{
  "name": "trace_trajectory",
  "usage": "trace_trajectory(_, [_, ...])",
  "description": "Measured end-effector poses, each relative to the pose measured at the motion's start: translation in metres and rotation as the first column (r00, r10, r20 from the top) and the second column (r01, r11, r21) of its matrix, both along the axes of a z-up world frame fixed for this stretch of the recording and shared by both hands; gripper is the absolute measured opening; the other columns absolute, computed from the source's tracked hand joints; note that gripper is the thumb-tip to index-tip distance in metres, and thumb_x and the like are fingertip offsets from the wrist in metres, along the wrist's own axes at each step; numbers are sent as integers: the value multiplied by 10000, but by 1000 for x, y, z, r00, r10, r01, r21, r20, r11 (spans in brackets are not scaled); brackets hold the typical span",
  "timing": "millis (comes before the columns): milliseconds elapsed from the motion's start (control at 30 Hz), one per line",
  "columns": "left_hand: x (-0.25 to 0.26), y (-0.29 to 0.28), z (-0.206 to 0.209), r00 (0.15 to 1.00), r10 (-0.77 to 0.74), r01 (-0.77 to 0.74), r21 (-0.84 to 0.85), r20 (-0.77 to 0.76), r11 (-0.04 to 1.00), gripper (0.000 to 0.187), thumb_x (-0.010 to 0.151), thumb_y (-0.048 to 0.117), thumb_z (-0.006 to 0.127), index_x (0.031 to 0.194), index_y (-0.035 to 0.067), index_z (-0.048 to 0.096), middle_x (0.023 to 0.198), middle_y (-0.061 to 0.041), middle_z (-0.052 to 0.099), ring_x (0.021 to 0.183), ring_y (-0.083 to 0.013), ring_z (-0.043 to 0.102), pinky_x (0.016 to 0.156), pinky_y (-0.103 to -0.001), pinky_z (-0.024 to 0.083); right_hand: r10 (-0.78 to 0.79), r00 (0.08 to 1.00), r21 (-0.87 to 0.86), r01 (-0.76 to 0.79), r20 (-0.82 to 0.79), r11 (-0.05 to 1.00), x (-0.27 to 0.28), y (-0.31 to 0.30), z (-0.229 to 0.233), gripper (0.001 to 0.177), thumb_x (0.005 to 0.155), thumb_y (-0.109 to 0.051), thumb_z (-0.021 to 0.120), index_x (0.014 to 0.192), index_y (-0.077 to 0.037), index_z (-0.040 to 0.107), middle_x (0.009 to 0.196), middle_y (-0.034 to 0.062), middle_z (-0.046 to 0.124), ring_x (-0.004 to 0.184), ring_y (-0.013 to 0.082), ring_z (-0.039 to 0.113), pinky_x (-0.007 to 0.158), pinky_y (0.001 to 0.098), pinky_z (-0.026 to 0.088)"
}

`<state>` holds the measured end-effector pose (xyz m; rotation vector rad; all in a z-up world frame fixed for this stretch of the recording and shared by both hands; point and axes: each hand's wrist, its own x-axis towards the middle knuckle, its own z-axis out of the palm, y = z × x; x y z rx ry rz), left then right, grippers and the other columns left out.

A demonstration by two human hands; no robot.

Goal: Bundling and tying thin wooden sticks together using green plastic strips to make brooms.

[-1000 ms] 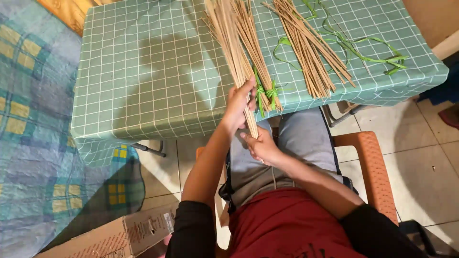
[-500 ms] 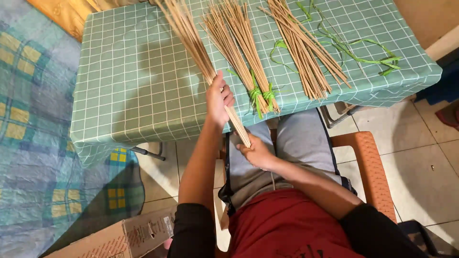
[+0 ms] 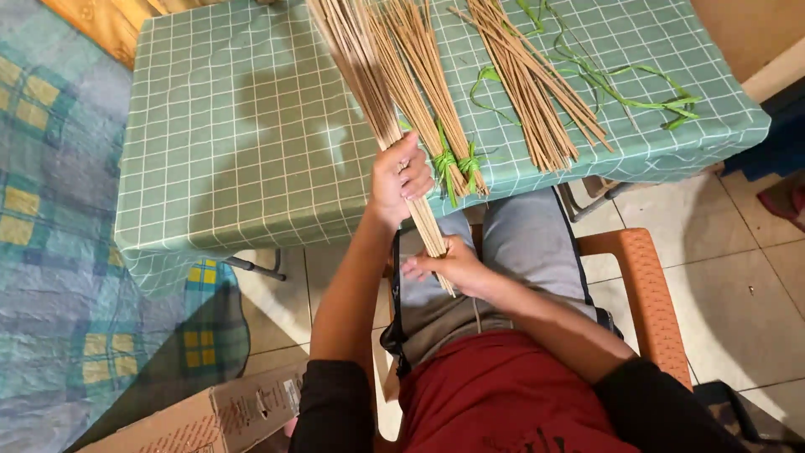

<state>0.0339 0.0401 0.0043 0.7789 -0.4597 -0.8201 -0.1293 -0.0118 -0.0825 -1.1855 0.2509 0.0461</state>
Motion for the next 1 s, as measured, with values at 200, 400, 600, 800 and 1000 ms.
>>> trace_trajectory(200, [-15,-6,9,998,-1,-1,-34,-63,999,558,996,418,549,516,208,356,409,71,245,260,-42,288,285,-192,225,222,972,212,-202,-79,956,-16,-4,4,552,995,-131,664,1478,20,446,576,242,674,448,249,695,406,348,566])
trace_trajectory(400, [-14,-4,9,980,191,-193,36,55,980,539,1020,410,556,534,211,438,425,80,318,291,-53,328,318,-199,265,100,989,70,-93,-105,993,-2,-7,-11,288,998,-44,642,1282,2,651,422,-20,384,248,56,283,227,201,239])
trace_trajectory(600, [-17,-9,15,955,294,-293,43,-28,955,541,954,375,632,519,163,389,449,53,216,275,-78,272,270,-239,220,-100,988,-212,72,-122,975,12,-13,-38,246,953,-52,674,1191,-100,711,406,76,434,245,139,381,224,233,270])
trace_trajectory(800, [-5,-5,1,991,73,-76,-19,-114,997,564,982,419,559,513,208,329,433,77,195,271,-39,269,259,-187,189,204,965,79,-194,-163,978,-3,-16,-5,343,974,19,617,1308,-53,596,426,-14,291,278,57,260,250,195,203])
trace_trajectory(1000, [5,0,-16,981,-171,150,-208,-88,967,439,1048,415,490,681,198,385,447,51,303,281,-55,324,271,-206,246,464,886,333,-441,11,833,-11,-22,-4,352,1004,35,554,1346,-48,531,412,-39,313,294,33,279,297,156,237])
